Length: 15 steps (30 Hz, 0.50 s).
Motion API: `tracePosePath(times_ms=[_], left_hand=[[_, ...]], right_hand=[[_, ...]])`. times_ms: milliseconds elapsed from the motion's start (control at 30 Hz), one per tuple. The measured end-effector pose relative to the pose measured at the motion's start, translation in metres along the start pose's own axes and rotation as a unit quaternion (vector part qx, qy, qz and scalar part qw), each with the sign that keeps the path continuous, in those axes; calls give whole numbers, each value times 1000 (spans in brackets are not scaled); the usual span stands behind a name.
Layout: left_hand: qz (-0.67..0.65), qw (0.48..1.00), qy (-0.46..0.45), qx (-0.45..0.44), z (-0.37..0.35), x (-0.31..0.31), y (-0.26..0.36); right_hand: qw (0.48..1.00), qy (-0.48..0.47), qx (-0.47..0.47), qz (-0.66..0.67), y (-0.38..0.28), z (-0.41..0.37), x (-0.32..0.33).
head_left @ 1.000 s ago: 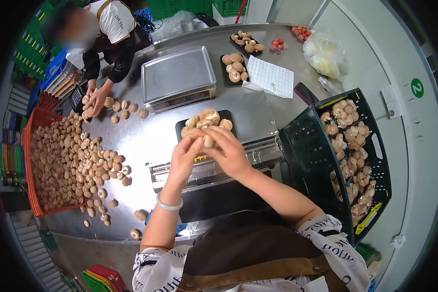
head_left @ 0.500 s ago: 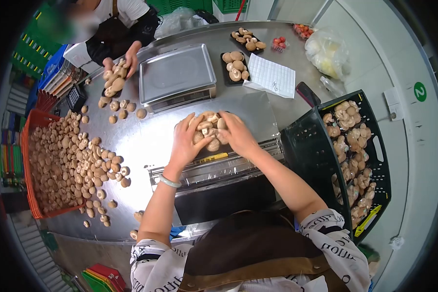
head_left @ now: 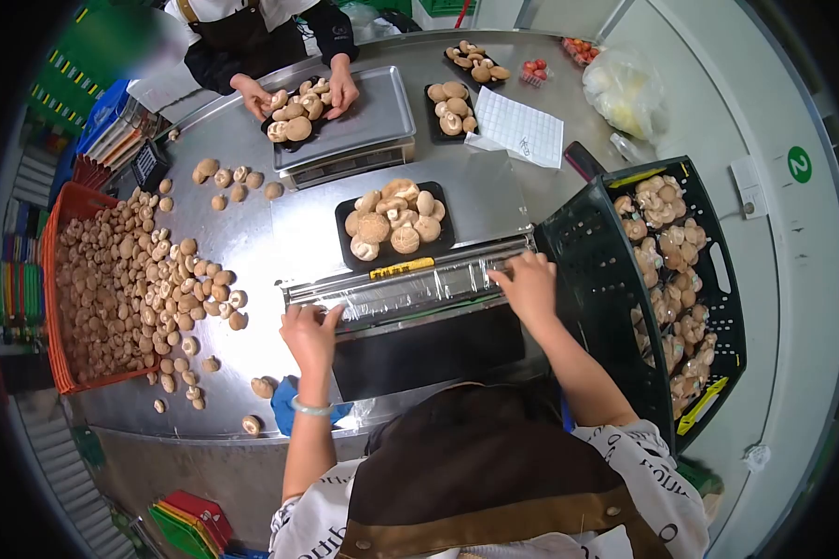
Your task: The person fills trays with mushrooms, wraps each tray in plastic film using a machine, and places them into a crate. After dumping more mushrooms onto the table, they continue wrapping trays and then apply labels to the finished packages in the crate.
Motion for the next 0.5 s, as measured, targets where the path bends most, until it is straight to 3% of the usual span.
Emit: tracePosePath(times_ms=[100, 167, 200, 233, 267, 367, 400, 467, 500], left_hand=[[6, 999, 6, -41, -2, -28, 6], [-113, 987, -95, 63, 8, -34, -12], [-136, 952, -213, 173, 21, -19, -13], [-293, 882, -299, 217, 35, -1, -16], [-364, 846, -318, 225, 52, 20, -8], [-538, 724, -343, 264, 94, 64, 22], [-589, 693, -336, 246, 109, 69, 32], [-704, 625, -234, 241, 136, 54, 43], [-745, 580, -183, 273, 145, 40, 55]], right_hand=[[994, -33, 15, 106, -6, -2, -35], [981, -78, 1, 177, -1, 7, -32], [933, -170, -90, 304, 7, 13, -24], [852, -255, -175, 421, 17, 20, -8], [738, -272, -245, 567, 16, 26, 17], [573, -252, -243, 741, -2, 53, 61], [542, -206, -204, 789, -15, 69, 69], [461, -107, -152, 868, -31, 107, 55], [517, -51, -186, 834, -47, 124, 46]])
Point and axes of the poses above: each hand's wrist, its own z-axis towards the middle knuckle, its own x-axis out of the back of the hand, y = z × x, the point moved 1 cm from there along z, towards the middle knuckle, and after that the axes turned 13 degrees about y, right-handed, at the moved point
